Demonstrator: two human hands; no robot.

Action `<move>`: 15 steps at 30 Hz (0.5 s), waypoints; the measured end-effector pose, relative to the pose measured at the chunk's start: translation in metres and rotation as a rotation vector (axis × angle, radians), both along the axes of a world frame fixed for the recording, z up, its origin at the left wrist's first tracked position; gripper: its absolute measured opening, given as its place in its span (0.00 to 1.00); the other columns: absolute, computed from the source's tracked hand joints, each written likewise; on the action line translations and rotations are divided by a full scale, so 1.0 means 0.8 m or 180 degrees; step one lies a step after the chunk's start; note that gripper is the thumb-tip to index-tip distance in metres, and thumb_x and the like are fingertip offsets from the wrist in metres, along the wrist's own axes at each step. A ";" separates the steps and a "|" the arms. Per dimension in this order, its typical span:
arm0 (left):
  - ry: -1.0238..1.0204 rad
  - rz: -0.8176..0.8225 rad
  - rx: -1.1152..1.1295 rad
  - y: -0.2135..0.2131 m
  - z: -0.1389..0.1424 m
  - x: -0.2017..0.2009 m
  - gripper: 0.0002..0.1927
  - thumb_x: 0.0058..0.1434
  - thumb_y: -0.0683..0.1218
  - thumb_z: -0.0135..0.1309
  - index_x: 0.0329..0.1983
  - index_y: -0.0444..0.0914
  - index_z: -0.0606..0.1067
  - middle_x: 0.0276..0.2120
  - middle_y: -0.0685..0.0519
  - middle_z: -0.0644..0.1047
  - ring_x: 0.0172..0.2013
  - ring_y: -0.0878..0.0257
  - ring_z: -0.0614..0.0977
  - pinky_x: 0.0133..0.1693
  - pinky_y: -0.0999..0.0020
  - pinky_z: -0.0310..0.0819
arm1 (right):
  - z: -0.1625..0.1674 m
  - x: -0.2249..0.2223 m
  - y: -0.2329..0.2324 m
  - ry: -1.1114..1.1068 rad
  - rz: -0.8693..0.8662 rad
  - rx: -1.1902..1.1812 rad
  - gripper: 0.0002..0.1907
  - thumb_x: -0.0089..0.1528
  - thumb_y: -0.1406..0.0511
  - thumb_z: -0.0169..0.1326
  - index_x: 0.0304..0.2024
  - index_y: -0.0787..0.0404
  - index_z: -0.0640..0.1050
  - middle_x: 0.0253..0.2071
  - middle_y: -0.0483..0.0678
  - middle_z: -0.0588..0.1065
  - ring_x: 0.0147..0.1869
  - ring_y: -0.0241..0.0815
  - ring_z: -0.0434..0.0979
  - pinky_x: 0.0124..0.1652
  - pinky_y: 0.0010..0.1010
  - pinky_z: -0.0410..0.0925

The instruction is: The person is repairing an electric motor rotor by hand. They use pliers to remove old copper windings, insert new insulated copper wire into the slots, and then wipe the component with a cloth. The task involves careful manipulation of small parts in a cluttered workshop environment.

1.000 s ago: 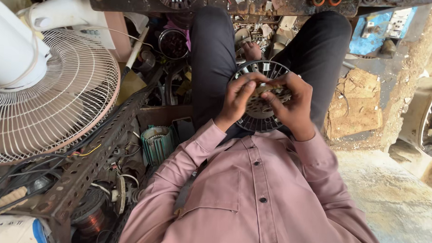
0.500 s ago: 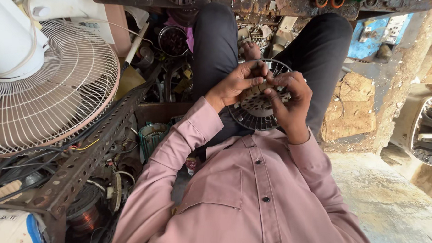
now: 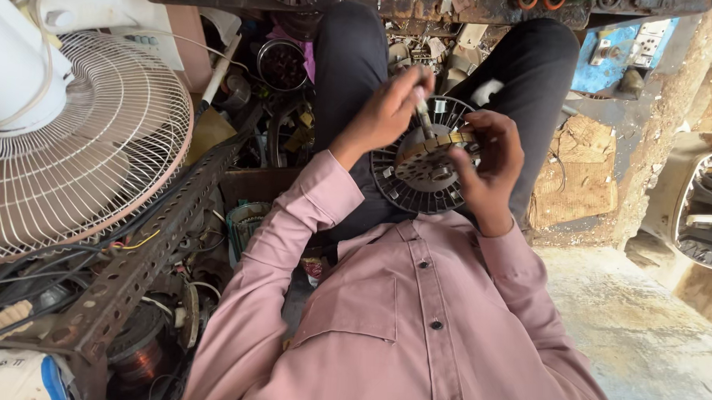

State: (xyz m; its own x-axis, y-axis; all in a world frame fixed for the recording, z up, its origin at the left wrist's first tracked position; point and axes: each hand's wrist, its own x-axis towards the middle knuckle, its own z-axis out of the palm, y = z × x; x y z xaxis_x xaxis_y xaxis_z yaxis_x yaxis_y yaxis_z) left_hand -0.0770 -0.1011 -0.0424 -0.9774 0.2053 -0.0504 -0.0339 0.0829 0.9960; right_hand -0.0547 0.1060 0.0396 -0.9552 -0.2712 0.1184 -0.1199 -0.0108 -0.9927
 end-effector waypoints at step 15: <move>0.0187 0.0824 0.1113 0.043 0.051 0.070 0.15 0.77 0.48 0.45 0.52 0.33 0.77 0.49 0.51 0.82 0.50 0.65 0.83 0.55 0.68 0.77 | -0.003 -0.001 -0.017 0.0654 -0.0284 0.0911 0.14 0.56 0.71 0.60 0.41 0.66 0.69 0.38 0.50 0.71 0.39 0.41 0.73 0.42 0.27 0.69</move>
State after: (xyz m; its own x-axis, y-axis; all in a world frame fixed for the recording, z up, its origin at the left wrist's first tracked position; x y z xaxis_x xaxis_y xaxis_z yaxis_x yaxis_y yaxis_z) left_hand -0.0213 -0.0666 -0.0013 -0.9980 -0.0520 0.0359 0.0484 -0.2633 0.9635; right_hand -0.0556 0.0924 0.0371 -0.9408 -0.2378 0.2415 -0.3050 0.2837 -0.9091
